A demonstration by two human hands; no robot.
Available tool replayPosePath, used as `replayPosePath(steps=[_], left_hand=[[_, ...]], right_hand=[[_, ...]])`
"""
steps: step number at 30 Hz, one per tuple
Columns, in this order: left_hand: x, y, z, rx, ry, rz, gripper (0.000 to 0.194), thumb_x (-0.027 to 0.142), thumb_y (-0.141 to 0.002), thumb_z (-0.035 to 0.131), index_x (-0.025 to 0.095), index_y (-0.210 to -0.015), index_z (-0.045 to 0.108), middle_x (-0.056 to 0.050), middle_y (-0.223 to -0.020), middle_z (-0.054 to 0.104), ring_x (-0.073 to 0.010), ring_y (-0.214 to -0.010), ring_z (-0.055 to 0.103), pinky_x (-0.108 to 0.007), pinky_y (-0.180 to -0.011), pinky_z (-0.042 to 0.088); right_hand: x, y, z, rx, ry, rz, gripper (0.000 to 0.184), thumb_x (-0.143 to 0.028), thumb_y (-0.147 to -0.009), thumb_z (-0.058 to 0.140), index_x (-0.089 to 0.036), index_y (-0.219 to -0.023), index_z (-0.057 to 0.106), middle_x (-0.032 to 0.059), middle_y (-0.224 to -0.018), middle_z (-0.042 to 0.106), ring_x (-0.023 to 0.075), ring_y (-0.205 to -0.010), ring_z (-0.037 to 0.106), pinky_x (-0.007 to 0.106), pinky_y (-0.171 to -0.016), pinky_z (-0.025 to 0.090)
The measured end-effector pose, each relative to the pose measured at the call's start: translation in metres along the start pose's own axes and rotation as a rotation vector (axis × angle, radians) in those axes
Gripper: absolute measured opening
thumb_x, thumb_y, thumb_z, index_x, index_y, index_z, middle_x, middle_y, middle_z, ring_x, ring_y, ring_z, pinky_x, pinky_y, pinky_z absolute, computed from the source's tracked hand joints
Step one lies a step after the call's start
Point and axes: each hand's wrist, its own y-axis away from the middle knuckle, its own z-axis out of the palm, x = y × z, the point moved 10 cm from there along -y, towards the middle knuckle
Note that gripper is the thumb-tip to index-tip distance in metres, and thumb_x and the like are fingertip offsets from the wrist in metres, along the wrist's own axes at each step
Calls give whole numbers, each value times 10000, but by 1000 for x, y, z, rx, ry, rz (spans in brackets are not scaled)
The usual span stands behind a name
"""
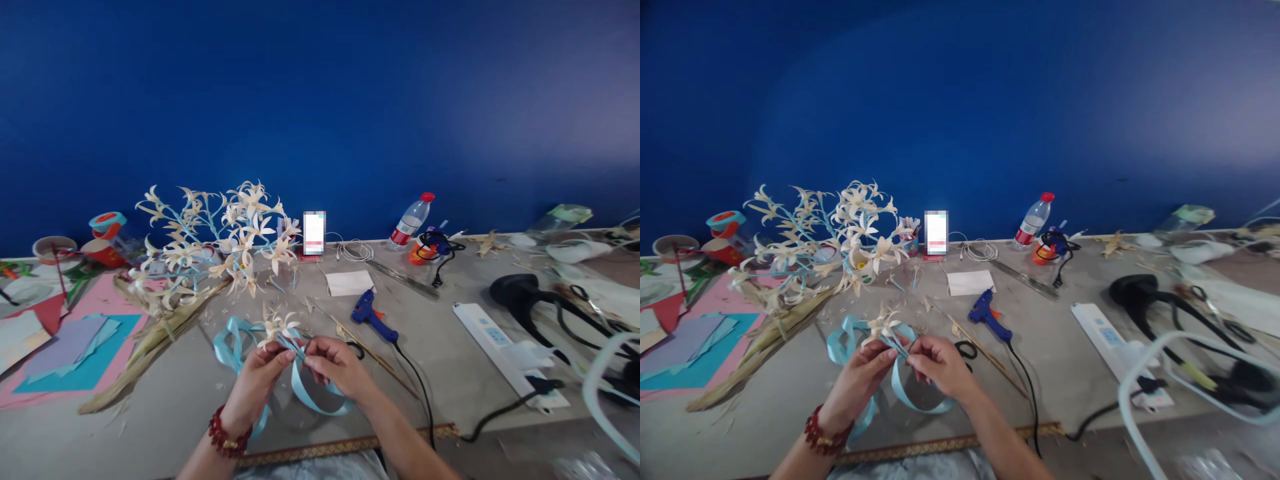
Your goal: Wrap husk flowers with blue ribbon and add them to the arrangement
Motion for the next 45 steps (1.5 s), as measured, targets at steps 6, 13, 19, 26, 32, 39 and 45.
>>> replayPosePath(steps=[6, 13, 19, 26, 32, 39, 45], left_hand=[[-9, -3, -7, 57, 95, 12, 160, 267, -642, 834, 180, -751, 755, -29, -764, 752, -166, -774, 672, -276, -801, 502], [-6, -5, -8, 72, 79, 34, 132, 249, -622, 844, 185, -698, 757, -14, -735, 737, -136, -711, 643, -244, -743, 494], [-6, -5, -13, 100, 47, 41, 133, 262, -608, 851, 187, -661, 755, 0, -687, 704, -127, -686, 611, -239, -723, 482], [-11, -6, -20, 116, -57, 58, 119, 271, -643, 834, 188, -680, 758, 7, -689, 709, -121, -703, 595, -224, -755, 461], [-12, -4, -23, 152, 1, 39, 150, 289, -609, 851, 193, -657, 746, -2, -748, 744, -144, -792, 637, -227, -793, 457], [-13, -7, -20, 123, -53, 43, 142, 288, -622, 841, 192, -674, 750, -14, -766, 750, -156, -791, 636, -248, -804, 452], [-12, -6, -15, 82, -45, 42, 135, 292, -636, 834, 197, -674, 746, -3, -732, 735, -154, -787, 642, -240, -801, 451]], right_hand=[[-1, 0, 3, -12, -44, 28, 280, -405, -750, 693, -174, -681, 551, -76, -480, 489, 60, -409, 425, 183, -415, 306], [0, 0, 3, -25, -19, 19, 318, -457, -764, 681, -179, -701, 541, -64, -487, 528, 61, -405, 436, 182, -414, 315], [1, 0, 3, -39, 9, -3, 325, -460, -796, 659, -181, -706, 519, -56, -504, 534, 67, -420, 445, 184, -430, 333], [-3, 7, 2, 5, 153, -43, 304, -468, -865, 585, -184, -758, 557, -42, -579, 555, 84, -468, 475, 198, -470, 398], [-55, 37, -81, 429, 989, -280, 253, -380, -931, 506, -220, -1072, 642, 75, -1053, 675, 238, -971, 627, 352, -858, 492], [-49, 42, -163, 580, 1605, -38, 370, -237, -855, 554, -101, -1198, 583, 173, -1182, 619, 332, -1062, 571, 444, -944, 448], [-36, 30, -176, 494, 1363, -12, 383, -163, -802, 516, -101, -1173, 585, 190, -1232, 582, 312, -1090, 570, 427, -993, 407]])
